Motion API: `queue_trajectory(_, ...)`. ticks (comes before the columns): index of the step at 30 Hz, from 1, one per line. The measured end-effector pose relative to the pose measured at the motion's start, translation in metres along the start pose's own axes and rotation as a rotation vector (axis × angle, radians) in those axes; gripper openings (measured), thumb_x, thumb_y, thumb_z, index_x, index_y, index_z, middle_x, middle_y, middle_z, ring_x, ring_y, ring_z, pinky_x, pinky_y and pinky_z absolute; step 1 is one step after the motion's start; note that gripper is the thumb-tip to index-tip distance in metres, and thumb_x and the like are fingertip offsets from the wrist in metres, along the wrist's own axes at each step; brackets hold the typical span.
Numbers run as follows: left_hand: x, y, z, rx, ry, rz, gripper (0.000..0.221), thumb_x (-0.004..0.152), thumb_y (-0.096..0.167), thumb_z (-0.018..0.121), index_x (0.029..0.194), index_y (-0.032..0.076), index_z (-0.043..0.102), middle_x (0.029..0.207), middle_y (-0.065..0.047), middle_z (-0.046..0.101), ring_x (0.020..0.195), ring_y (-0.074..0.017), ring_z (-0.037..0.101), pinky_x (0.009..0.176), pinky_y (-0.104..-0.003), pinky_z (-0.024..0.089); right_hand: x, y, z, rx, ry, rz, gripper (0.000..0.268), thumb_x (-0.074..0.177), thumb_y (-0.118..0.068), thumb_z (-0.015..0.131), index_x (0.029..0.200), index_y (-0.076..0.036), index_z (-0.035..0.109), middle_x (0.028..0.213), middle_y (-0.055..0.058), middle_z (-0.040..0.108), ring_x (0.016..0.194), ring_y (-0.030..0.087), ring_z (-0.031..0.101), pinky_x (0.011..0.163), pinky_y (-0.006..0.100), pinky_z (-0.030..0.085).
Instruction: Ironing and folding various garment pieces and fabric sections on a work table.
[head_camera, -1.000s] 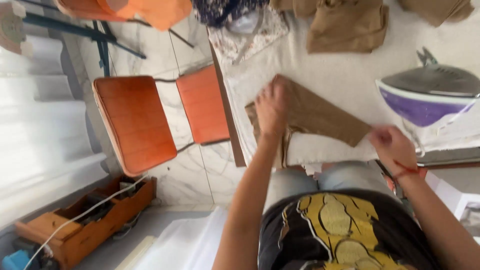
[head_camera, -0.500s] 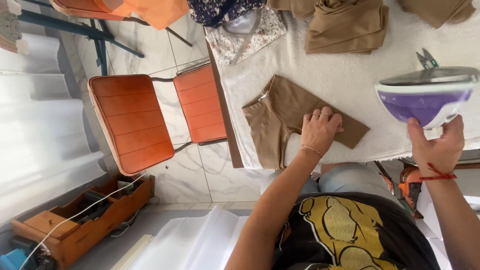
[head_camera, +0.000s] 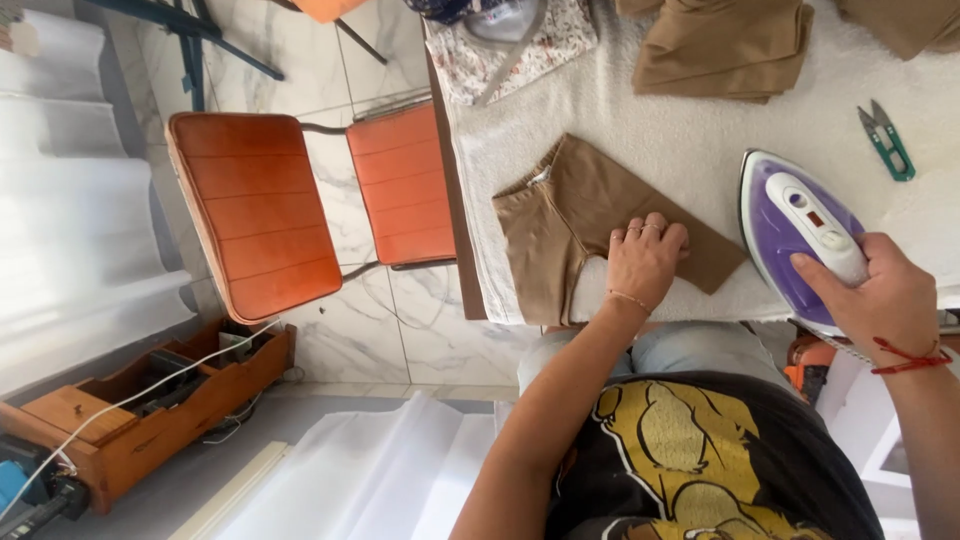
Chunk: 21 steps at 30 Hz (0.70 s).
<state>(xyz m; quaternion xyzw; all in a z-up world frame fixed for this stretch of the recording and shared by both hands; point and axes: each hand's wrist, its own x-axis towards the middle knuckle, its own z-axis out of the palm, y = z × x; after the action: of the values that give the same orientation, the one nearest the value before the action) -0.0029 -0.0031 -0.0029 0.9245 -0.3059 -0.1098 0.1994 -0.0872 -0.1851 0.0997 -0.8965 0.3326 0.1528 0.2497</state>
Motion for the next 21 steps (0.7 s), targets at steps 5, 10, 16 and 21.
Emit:
queue_trajectory(5,0.005,-0.001,0.002,0.028,0.041,0.007,0.010,0.083,0.019,0.054,0.077,0.013,0.048,0.076,-0.005,0.046,0.072,-0.0243,0.048,0.061,-0.037,0.038,-0.002,-0.028,-0.017,-0.085,-0.074,0.007,0.055,0.080,-0.047,0.059,0.104,0.003,0.057,0.095,0.015,0.063,0.075,0.031,0.062,0.052,0.039,0.053)
queue_trajectory(10,0.005,-0.029,-0.051,-0.548,-0.145,-0.475,0.013,0.079,0.013,0.044,0.085,0.019,0.054,0.080,-0.001,0.064,0.078,-0.0251,0.057,0.067,-0.038,0.040,0.005,-0.056,-0.016,-0.280,-0.360,-0.101,0.046,0.076,-0.049,0.050,0.096,-0.008,0.055,0.074,0.005,0.066,0.052,0.017,0.065,0.036,0.024,0.050)
queue_trajectory(16,-0.027,-0.106,-0.108,-0.268,0.669,-0.723,0.035,0.065,-0.009,0.039,0.095,0.008,0.048,0.094,-0.010,0.052,0.087,-0.0306,0.043,0.074,-0.042,0.042,0.024,-0.097,0.024,-0.410,-0.358,-0.341,0.047,0.078,-0.057,0.044,0.081,-0.010,0.048,0.076,0.006,0.063,0.065,0.026,0.062,0.053,0.038,0.051)
queue_trajectory(21,-0.017,-0.133,-0.093,-0.135,0.487,-0.641,0.021,0.074,0.011,0.055,0.094,0.017,0.052,0.093,-0.006,0.051,0.086,-0.0288,0.054,0.070,-0.045,0.045,0.044,-0.141,0.075,-0.303,-0.064,-0.473,0.049,0.080,-0.058,0.048,0.077,-0.010,0.045,0.062,0.008,0.059,0.057,0.029,0.060,0.051,0.039,0.047)
